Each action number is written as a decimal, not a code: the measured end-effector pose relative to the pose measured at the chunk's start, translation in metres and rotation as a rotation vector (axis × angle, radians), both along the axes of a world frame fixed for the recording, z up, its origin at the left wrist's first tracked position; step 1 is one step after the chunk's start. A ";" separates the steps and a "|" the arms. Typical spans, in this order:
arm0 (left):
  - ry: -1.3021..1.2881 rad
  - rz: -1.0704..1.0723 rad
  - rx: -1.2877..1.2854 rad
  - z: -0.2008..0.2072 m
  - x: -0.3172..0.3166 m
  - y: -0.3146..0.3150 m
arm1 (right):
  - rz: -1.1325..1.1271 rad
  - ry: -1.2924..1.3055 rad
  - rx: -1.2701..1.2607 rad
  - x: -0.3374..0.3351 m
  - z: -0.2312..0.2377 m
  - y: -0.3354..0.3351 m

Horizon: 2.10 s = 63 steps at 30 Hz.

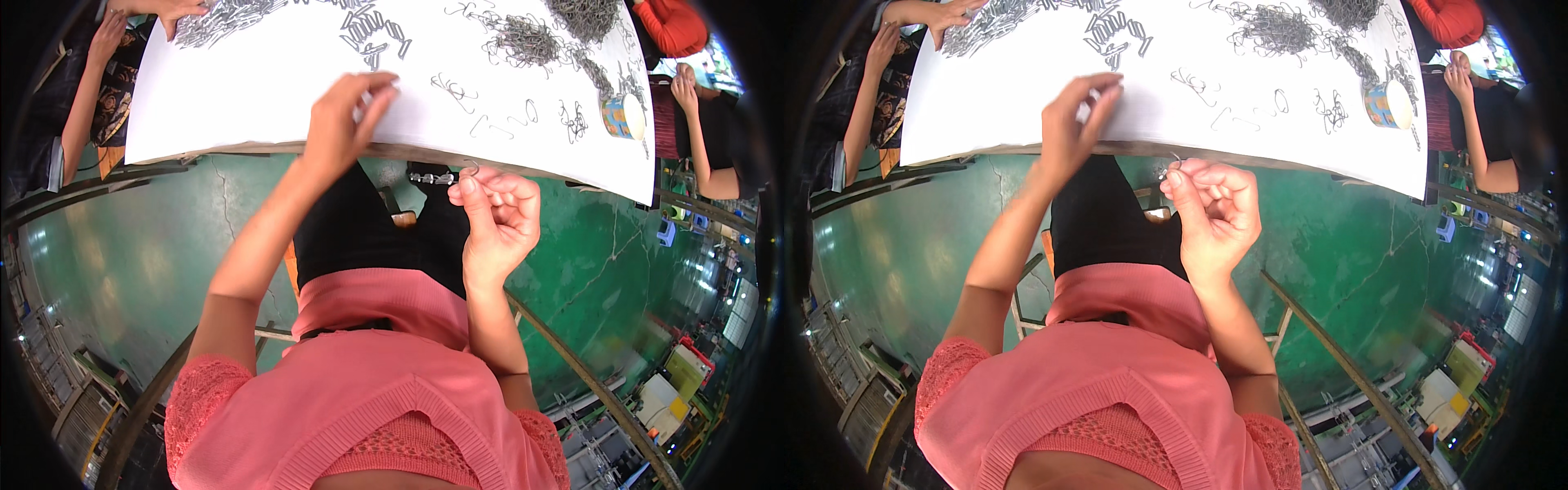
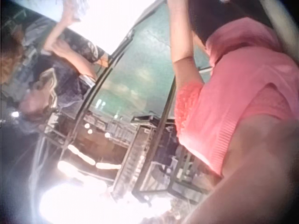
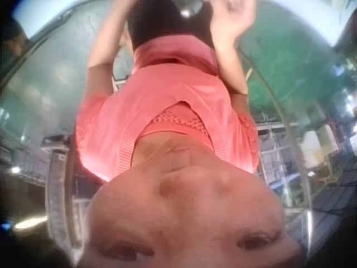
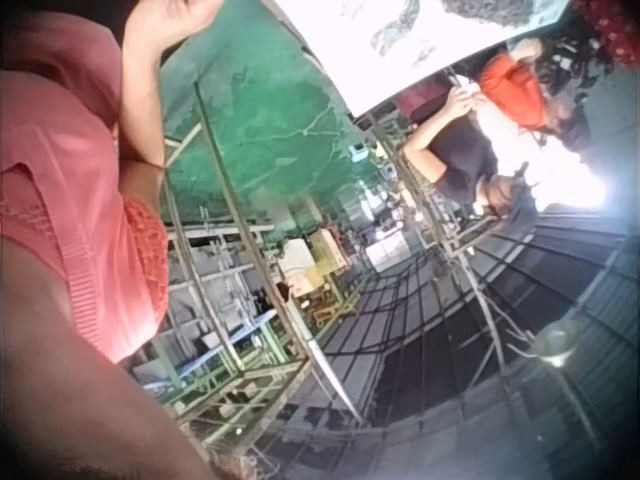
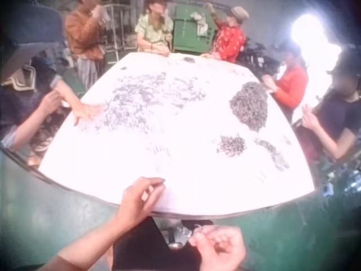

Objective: The person sits at a table and links individual metal paperclips together by hand to form a long chain. They repeatedly pick up loose clips from a pile on the table, interlock them with the growing chain, and occasionally hang the completed chain on a nearby metal rack.

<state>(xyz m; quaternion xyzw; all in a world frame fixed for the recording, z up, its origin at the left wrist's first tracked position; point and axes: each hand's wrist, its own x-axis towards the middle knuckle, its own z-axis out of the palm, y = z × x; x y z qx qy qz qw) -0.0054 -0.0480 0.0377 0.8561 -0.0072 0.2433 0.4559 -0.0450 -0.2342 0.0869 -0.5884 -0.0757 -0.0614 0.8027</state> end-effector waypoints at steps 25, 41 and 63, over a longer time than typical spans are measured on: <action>0.482 -0.346 -0.727 0.067 -0.022 -0.039 | -0.072 -0.200 -0.127 0.008 -0.027 0.001; 0.199 -0.318 -0.382 0.059 -0.021 -0.042 | -0.049 -0.159 -0.344 0.009 -0.039 -0.003; 0.110 -0.429 -0.385 -0.025 -0.021 -0.033 | 0.317 -0.417 -1.432 0.210 -0.053 0.000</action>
